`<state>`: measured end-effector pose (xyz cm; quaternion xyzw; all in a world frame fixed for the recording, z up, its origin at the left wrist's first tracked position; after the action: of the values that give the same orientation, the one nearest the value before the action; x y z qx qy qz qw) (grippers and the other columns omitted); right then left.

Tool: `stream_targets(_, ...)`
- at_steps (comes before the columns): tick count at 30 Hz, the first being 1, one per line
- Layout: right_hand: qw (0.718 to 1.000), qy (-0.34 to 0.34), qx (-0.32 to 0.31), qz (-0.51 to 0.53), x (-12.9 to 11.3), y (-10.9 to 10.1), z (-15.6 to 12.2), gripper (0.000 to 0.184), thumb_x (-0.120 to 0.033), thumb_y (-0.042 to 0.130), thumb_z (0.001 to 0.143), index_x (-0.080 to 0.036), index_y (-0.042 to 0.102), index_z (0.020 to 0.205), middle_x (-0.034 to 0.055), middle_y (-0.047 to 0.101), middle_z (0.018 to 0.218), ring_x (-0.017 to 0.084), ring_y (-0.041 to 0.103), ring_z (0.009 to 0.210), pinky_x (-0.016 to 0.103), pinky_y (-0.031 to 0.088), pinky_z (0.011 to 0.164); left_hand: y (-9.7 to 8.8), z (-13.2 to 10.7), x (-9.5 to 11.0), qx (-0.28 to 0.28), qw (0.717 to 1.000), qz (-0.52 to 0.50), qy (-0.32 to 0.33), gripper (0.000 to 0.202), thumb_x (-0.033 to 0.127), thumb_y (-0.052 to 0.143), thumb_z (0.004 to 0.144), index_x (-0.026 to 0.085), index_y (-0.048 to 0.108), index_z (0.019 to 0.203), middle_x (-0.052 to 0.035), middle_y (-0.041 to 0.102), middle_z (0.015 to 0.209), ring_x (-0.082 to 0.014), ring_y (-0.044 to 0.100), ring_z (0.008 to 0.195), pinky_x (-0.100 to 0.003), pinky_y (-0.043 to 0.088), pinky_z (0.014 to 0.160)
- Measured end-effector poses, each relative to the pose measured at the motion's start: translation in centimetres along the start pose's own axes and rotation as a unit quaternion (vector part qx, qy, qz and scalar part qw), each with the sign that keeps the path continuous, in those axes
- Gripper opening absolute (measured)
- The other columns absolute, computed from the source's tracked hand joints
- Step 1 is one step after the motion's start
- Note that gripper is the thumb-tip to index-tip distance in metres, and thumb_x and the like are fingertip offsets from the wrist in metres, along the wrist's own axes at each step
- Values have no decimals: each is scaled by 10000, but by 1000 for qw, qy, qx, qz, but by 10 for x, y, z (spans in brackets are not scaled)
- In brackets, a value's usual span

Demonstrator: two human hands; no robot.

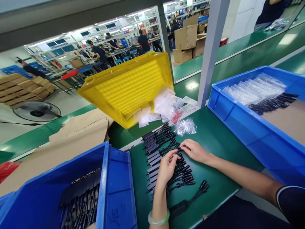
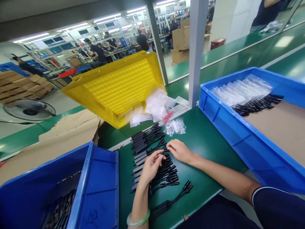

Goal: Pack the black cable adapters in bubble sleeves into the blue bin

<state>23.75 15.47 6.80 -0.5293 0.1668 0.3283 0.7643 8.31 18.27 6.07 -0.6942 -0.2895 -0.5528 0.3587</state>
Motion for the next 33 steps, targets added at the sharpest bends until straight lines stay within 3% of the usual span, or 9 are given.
stream_targets(6, 997, -26, 16, 78, -15, 11, -7, 121, -210, 428, 963, -199, 548, 947, 51, 635, 866, 181, 563, 800, 306, 475, 721, 3, 0, -3, -15, 1000, -6, -5, 433, 366, 530, 832, 101, 594, 1169, -46, 627, 758, -107, 472, 557, -240, 414, 558)
stream_targets(10, 997, -27, 26, 73, -14, 9, -8, 128, -217, 416, 968, -198, 539, 999, 67, 640, 905, 189, 570, 821, 322, 492, 742, 4, -1, -4, -26, 1000, 5, -8, 439, 356, 521, 842, 105, 584, 1196, -43, 621, 773, -111, 483, 572, -247, 418, 577)
stream_targets(17, 997, -77, 27, 13, -21, 7, -9, 159, -184, 386, 965, -182, 523, 1045, 83, 640, 890, 210, 570, 841, 359, 508, 754, 5, -1, -3, -3, 1000, 12, -2, 306, 318, 533, 823, 133, 631, 1047, -25, 611, 728, -111, 503, 550, -239, 428, 552)
stream_targets(24, 992, -116, 42, -7, -33, 12, -11, 143, -159, 388, 952, -180, 520, 1002, 80, 624, 865, 205, 552, 807, 340, 495, 724, 5, -1, -4, 33, 999, 18, -9, 191, 320, 532, 813, 156, 579, 897, -14, 603, 695, -97, 493, 494, -218, 403, 480)
stream_targets(28, 997, -62, 43, 27, -22, 9, -8, 111, -181, 417, 949, -181, 520, 992, 71, 631, 888, 192, 566, 828, 316, 488, 744, 3, -2, -4, 47, 998, 31, -3, 153, 318, 554, 803, 175, 543, 857, -6, 596, 698, -102, 505, 510, -219, 408, 487)
stream_targets(33, 998, 38, -24, -44, 18, -5, 3, 112, -193, 454, 942, -186, 558, 902, 57, 635, 876, 199, 547, 827, 337, 460, 776, -3, 0, -2, 68, 997, 40, 14, 217, 329, 582, 788, 177, 580, 944, -37, 635, 786, -159, 605, 719, -279, 490, 682)
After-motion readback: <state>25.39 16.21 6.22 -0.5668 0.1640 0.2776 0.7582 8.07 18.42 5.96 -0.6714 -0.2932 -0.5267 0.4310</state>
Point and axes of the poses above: each hand's wrist, its own z-axis towards the middle knuckle, its own y-axis out of the palm, x = y × z, the point moved 5 cm from there along z, towards the middle knuckle
